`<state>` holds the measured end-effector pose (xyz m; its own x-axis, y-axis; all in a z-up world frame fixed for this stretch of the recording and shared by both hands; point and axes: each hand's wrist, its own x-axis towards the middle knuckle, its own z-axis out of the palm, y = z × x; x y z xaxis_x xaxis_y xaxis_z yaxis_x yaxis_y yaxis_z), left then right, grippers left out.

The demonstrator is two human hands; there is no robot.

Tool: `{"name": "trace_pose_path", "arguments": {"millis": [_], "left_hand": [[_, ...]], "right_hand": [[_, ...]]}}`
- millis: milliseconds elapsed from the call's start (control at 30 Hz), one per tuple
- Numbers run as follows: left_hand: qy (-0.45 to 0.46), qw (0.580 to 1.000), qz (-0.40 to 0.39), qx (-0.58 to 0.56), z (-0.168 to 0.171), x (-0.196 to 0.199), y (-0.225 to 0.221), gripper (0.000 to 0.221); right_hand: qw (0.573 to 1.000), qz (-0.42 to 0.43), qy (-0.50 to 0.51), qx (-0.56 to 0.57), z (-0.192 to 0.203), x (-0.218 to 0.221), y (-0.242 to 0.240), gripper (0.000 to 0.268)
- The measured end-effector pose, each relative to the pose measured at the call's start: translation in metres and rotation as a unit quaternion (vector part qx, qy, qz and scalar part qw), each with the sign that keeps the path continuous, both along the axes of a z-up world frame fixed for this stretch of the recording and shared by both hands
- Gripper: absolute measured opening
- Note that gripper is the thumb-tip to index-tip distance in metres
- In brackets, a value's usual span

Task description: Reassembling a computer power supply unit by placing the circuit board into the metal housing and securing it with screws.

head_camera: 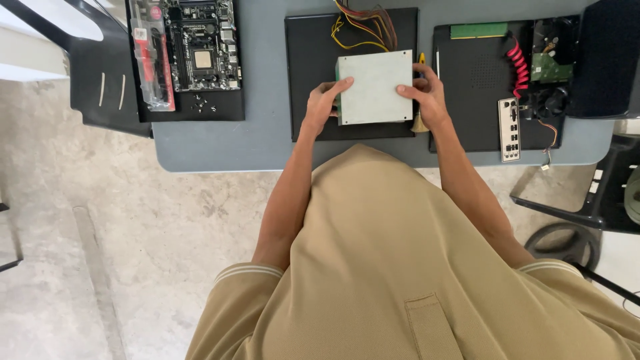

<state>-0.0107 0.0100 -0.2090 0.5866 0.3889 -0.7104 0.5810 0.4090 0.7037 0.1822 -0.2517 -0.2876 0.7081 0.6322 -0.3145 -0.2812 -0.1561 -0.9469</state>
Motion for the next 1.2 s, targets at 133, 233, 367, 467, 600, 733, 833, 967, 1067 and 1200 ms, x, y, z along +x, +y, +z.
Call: {"name": "trace_pose_path", "arguments": {"millis": [133,233,367,467,600,733,833,967,1067,1200], "left_hand": [[0.002,1.0,0.01,0.001,-0.004,-0.002,-0.006,0.117],[-0.002,1.0,0.014,-0.006,-0.007,-0.002,-0.007,0.112],[-0.005,0.999,0.038,-0.028,-0.021,-0.001,-0.007,0.109],[0.017,1.0,0.018,0.008,-0.015,0.002,-0.012,0.103],[0.06,0.997,0.015,0.054,-0.03,0.007,-0.023,0.121],[0.015,0.992,-0.006,0.126,-0.056,0.007,-0.032,0.131],[0.022,0.99,-0.018,0.137,-0.062,0.009,-0.031,0.132],[0.044,0.986,-0.035,0.16,-0.072,0.009,-0.032,0.134],[0.044,0.983,-0.036,0.176,-0.066,0.01,-0.035,0.13],[0.05,0.981,-0.043,0.185,-0.055,0.012,-0.037,0.13]], "right_hand": [[1.0,0.014,0.016,0.017,-0.007,-0.007,-0.003,0.078],[1.0,0.009,0.023,0.005,-0.005,-0.01,-0.002,0.084],[1.0,0.009,0.023,-0.008,0.002,-0.012,0.001,0.077],[0.999,0.003,-0.014,-0.045,0.007,-0.016,0.003,0.085],[0.991,0.015,-0.073,-0.114,0.009,-0.021,0.005,0.089],[0.971,0.0,-0.149,-0.185,-0.016,-0.02,0.007,0.096],[0.954,0.002,-0.166,-0.248,-0.018,-0.015,0.014,0.098],[0.963,-0.009,-0.114,-0.245,0.003,-0.026,0.021,0.111],[0.968,0.0,-0.105,-0.23,0.009,-0.03,0.024,0.109],[0.973,-0.017,-0.09,-0.211,0.021,-0.039,0.028,0.11]]}}
